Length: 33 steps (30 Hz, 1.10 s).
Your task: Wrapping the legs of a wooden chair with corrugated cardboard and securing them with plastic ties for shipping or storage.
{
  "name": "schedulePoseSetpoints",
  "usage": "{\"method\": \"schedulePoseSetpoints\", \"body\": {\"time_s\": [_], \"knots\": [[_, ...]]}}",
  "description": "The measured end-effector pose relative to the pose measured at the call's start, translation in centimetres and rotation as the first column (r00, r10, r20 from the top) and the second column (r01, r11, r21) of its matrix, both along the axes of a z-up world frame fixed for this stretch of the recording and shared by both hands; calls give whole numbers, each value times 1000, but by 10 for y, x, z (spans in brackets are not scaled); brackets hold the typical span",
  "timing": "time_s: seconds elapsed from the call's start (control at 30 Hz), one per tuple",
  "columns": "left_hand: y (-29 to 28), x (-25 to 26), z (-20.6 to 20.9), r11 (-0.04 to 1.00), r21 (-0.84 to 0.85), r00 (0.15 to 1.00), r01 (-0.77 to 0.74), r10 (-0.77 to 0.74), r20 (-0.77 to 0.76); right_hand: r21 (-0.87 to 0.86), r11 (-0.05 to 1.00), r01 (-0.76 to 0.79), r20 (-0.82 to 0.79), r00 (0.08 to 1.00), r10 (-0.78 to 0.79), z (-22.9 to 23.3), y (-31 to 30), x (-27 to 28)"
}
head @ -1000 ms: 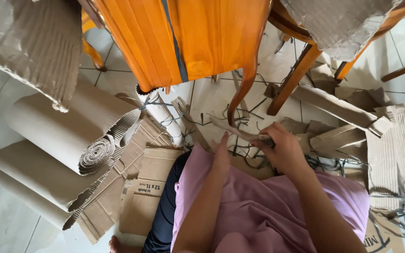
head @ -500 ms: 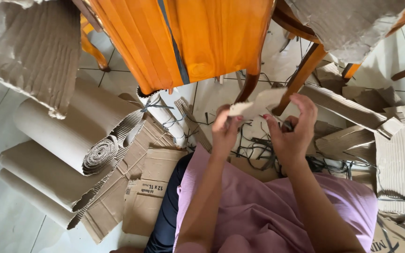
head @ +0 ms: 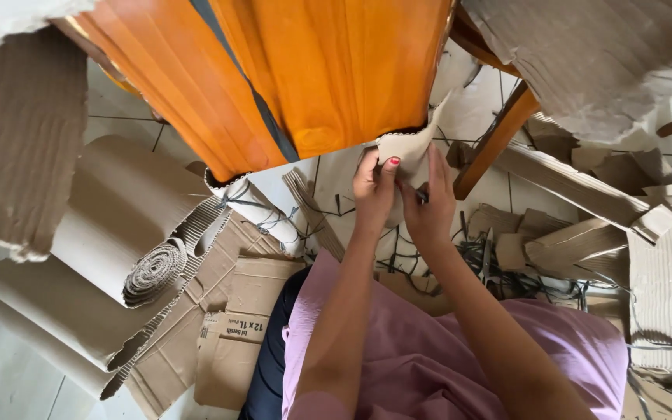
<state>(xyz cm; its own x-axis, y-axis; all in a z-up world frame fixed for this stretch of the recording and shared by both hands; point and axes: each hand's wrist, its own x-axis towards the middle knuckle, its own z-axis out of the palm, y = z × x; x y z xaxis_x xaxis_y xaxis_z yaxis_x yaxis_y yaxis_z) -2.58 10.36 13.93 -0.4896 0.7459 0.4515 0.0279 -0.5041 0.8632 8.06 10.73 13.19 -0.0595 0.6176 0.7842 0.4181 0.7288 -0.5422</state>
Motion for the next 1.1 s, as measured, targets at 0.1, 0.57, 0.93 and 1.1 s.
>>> {"method": "schedulePoseSetpoints", "body": {"time_s": [0.1,0.57,0.93,1.1], "knots": [[19,1,-31,999,-41,1000,-15,14,-10,-9,999,-40,-51,998,40,-14,23,-3],[47,-36,-46,863,41,853,503,-503,141,-66,971,-230,58,970,234,18,56,32],[38,-34,-27,879,-44,870,476,-463,169,-702,646,-301,-50,925,377,32,32,83],[34,-36,-26,876,-83,873,476,-459,166,-531,839,120,419,898,137,-6,60,111]]}}
